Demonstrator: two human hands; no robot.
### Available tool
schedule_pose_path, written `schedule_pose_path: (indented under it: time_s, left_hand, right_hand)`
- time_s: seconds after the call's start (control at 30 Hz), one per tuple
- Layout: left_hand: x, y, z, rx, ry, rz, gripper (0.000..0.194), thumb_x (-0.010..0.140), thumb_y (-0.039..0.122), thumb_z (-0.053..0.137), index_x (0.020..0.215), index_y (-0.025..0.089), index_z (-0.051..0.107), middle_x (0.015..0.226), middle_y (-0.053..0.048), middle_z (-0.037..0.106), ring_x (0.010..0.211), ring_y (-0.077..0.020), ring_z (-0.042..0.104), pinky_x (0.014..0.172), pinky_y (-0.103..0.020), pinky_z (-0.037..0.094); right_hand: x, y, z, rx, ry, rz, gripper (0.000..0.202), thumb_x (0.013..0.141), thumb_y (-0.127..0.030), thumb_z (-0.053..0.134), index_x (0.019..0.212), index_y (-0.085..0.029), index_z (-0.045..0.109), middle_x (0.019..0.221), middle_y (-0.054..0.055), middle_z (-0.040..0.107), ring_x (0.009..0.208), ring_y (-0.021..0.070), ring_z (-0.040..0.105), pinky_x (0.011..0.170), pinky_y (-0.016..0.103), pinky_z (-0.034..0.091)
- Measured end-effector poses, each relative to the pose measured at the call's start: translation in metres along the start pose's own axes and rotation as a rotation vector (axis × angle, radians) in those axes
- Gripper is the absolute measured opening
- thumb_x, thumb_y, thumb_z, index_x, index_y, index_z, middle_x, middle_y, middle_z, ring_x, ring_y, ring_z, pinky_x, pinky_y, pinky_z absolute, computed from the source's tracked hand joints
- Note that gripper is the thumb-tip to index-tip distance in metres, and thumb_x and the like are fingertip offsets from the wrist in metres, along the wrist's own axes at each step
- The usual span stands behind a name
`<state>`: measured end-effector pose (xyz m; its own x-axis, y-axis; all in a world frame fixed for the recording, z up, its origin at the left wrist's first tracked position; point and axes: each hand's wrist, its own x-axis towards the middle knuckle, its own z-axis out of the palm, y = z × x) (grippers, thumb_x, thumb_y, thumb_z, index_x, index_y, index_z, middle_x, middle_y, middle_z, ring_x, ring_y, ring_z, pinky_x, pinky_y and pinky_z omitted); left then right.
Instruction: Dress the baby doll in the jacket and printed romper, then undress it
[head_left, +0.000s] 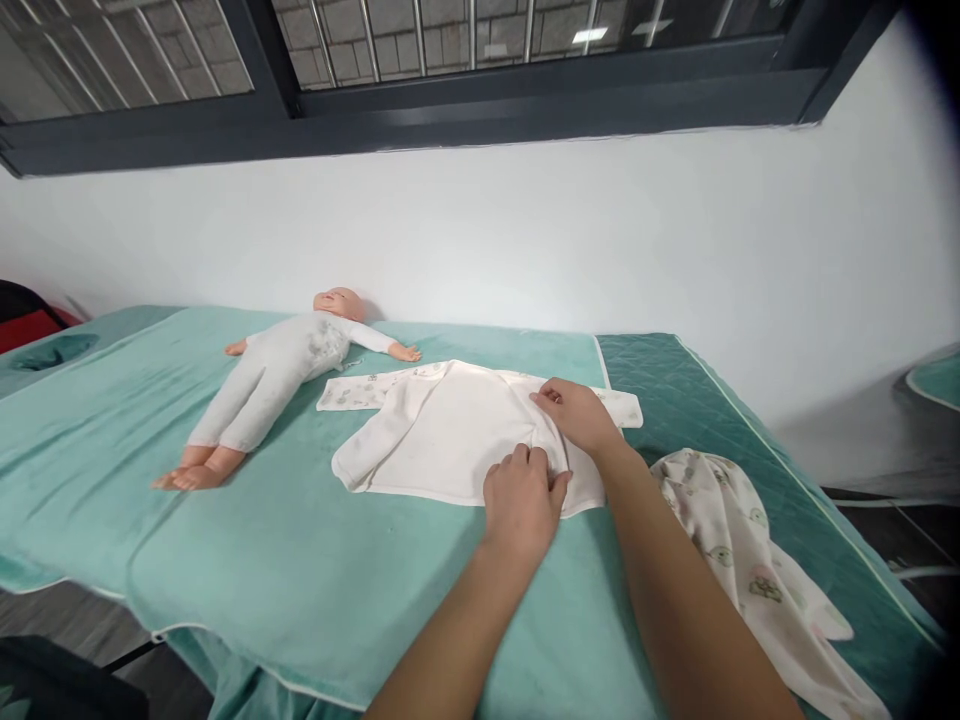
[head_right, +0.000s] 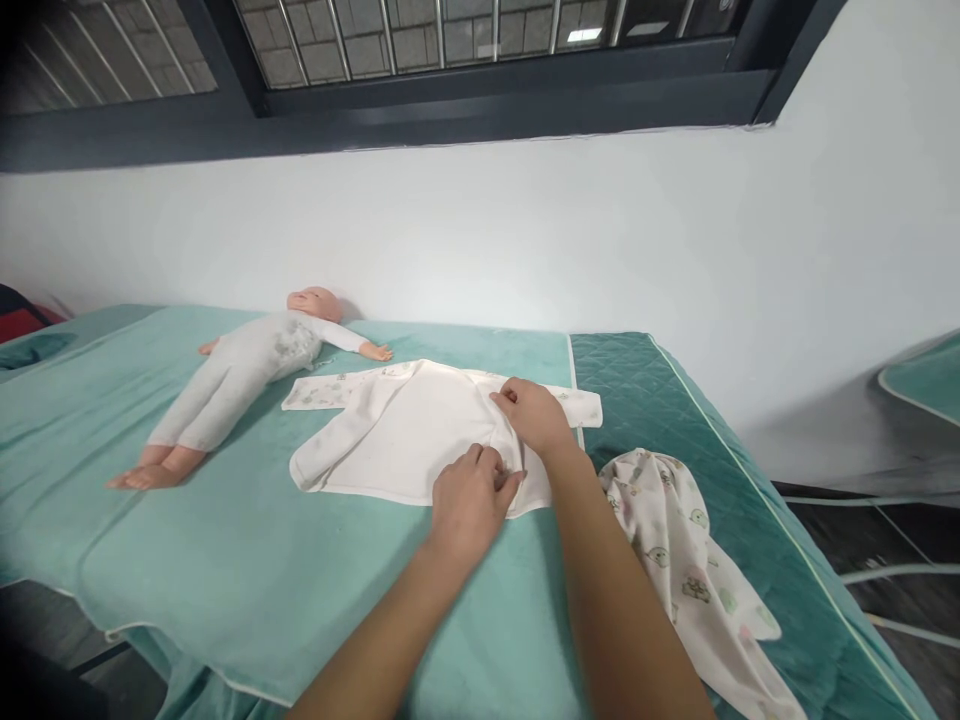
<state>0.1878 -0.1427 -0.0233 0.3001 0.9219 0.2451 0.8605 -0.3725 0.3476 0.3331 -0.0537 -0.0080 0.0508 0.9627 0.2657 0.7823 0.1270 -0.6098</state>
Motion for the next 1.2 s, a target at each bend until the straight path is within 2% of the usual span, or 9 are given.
schedule_pose_path:
  time_s: [0.1,0.2,0.43,0.6,0.7,0.83,1.0,1.1,1.2]
  left_hand:
    - [0.000,0.002,0.000,0.030,0.013,0.017,0.014,0.093,0.033,0.054,0.089,0.021,0.060,0.092,-0.003,0.064,0.083,-0.0199,0.061,0.068,-0.033,0.038]
    - [-0.001,0.000,0.000,0.016,0.007,0.040,0.016,0.095,0.025,0.047,0.087,0.021,0.061,0.089,-0.003,0.064,0.083,-0.0189,0.060,0.069,-0.033,0.039]
    - [-0.004,-0.002,0.002,-0.008,0.010,0.005,0.013,0.094,0.028,0.051,0.091,0.019,0.060,0.093,-0.004,0.063,0.084,-0.0209,0.060,0.071,-0.035,0.040]
    - [-0.006,-0.002,0.001,-0.050,0.030,-0.007,0.016,0.093,0.020,0.045,0.085,0.019,0.058,0.088,-0.004,0.062,0.080,-0.0198,0.058,0.069,-0.033,0.038]
    - [-0.007,-0.005,0.001,-0.190,0.081,-0.085,0.009,0.088,0.018,0.050,0.081,0.020,0.054,0.085,-0.003,0.059,0.073,-0.0166,0.055,0.066,-0.030,0.038]
    - [-0.007,-0.010,0.000,-0.349,0.174,-0.122,0.011,0.085,0.015,0.049,0.077,0.021,0.048,0.081,0.000,0.054,0.072,-0.0145,0.051,0.065,-0.028,0.036]
    - [-0.010,-0.009,-0.003,-0.447,0.206,-0.086,0.012,0.085,0.014,0.046,0.076,0.021,0.045,0.079,0.001,0.052,0.073,-0.0144,0.050,0.067,-0.028,0.037]
    - [-0.017,-0.010,-0.007,-0.526,0.215,-0.060,0.012,0.085,0.013,0.046,0.076,0.021,0.044,0.080,0.000,0.053,0.075,-0.0140,0.051,0.069,-0.027,0.038]
    - [-0.029,-0.026,-0.020,-0.596,0.182,-0.002,0.012,0.087,0.017,0.047,0.076,0.021,0.045,0.078,0.001,0.053,0.074,-0.0138,0.051,0.070,-0.027,0.039]
  right_hand:
    - [-0.003,-0.006,0.000,-0.122,-0.068,0.014,0.028,0.084,-0.048,0.060,0.071,-0.023,0.059,0.083,0.000,0.066,0.071,0.0159,0.055,0.062,0.028,0.033]
    - [-0.002,-0.006,0.004,-0.131,-0.073,0.020,0.020,0.083,-0.037,0.061,0.070,-0.022,0.057,0.083,0.000,0.065,0.072,0.0155,0.053,0.061,0.028,0.031]
    - [0.006,0.003,0.017,-0.041,0.050,0.067,0.024,0.090,-0.040,0.049,0.075,-0.022,0.055,0.080,0.000,0.064,0.074,0.0158,0.055,0.066,0.028,0.037]
    - [0.005,0.005,0.026,-0.014,0.094,0.054,0.026,0.092,-0.042,0.048,0.077,-0.023,0.056,0.080,0.001,0.064,0.076,0.0174,0.057,0.068,0.029,0.041]
    - [0.000,0.005,0.027,-0.034,0.127,0.014,0.026,0.095,-0.040,0.044,0.083,-0.022,0.058,0.090,0.004,0.064,0.082,0.0192,0.057,0.075,0.031,0.044]
    - [-0.020,0.005,0.020,-0.100,0.147,-0.068,0.025,0.096,-0.031,0.041,0.100,-0.019,0.063,0.107,0.010,0.064,0.105,0.0248,0.055,0.093,0.037,0.042]
    - [-0.060,0.007,0.018,-0.375,0.079,-0.162,0.041,0.100,-0.026,0.030,0.132,-0.018,0.054,0.141,0.012,0.054,0.130,0.0261,0.046,0.108,0.043,0.035]
    - [-0.078,0.014,0.023,-0.474,0.025,-0.138,0.047,0.101,-0.027,0.025,0.141,-0.019,0.047,0.151,0.010,0.046,0.140,0.0245,0.040,0.113,0.046,0.032]
    - [-0.082,0.024,0.024,-0.527,-0.045,-0.117,0.049,0.099,-0.028,0.027,0.145,-0.018,0.043,0.155,0.011,0.040,0.144,0.0249,0.034,0.115,0.048,0.031]
